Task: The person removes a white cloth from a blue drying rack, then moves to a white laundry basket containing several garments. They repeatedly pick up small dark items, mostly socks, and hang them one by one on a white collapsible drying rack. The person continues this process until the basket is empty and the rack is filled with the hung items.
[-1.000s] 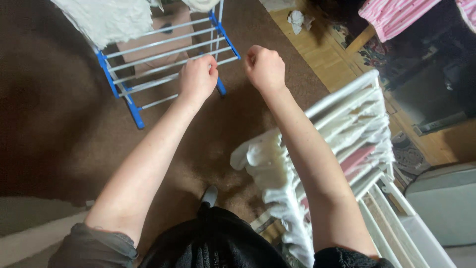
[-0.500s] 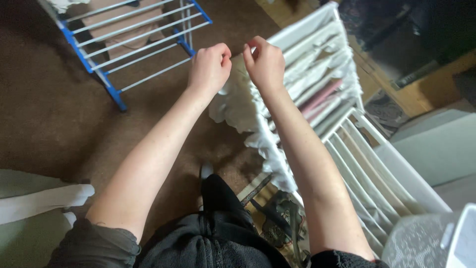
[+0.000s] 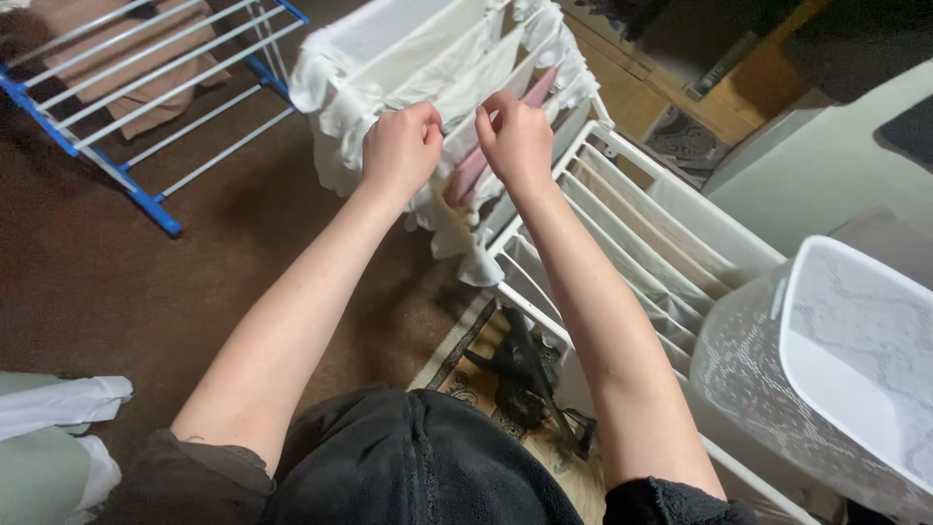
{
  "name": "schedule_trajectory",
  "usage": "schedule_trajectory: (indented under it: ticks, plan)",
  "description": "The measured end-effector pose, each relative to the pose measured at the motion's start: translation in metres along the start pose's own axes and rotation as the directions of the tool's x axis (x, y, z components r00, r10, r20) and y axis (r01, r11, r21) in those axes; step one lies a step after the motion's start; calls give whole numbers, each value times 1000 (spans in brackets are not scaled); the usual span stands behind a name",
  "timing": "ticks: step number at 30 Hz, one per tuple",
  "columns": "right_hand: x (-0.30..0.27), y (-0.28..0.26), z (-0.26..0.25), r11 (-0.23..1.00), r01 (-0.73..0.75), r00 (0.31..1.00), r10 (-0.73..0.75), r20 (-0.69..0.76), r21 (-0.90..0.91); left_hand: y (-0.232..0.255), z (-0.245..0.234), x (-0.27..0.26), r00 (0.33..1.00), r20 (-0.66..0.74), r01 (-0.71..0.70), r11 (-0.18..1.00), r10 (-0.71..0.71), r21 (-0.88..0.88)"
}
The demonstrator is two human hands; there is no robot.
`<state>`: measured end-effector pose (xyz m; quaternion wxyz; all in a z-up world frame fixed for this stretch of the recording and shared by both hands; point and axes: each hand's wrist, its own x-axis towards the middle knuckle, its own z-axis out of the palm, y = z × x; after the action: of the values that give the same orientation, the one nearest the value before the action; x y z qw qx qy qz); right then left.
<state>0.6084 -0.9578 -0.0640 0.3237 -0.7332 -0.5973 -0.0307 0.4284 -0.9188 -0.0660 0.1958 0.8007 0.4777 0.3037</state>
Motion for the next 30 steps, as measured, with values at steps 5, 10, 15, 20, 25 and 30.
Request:
schedule_trajectory:
  ticks: [5, 10, 15, 20, 25, 30]
  plan:
    - [-55, 57, -39, 995, -76, 996, 79, 41, -58, 46, 53, -37, 999, 18, -29, 998, 30, -55]
    - [-113, 109, -89, 983, -112, 992, 120, 46, -142, 102, 103, -79, 995, 70, -66, 989, 76, -132]
    - [-159, 157, -145, 969, -164, 985, 171, 23, -182, 156, 146, -116, 980, 146, -120, 986, 136, -116]
    - [-202, 198, -190, 946, -231, 972, 236, -7, -226, 207, 175, -152, 963, 200, -152, 976, 183, -158]
    - [-243, 245, -222, 917, -287, 956, 292, -22, -277, 244, 211, -181, 944, 251, -172, 967, 216, -187]
    - [-281, 265, -253, 892, -338, 940, 334, -69, -300, 277, 232, -202, 907, 334, -198, 960, 257, -199]
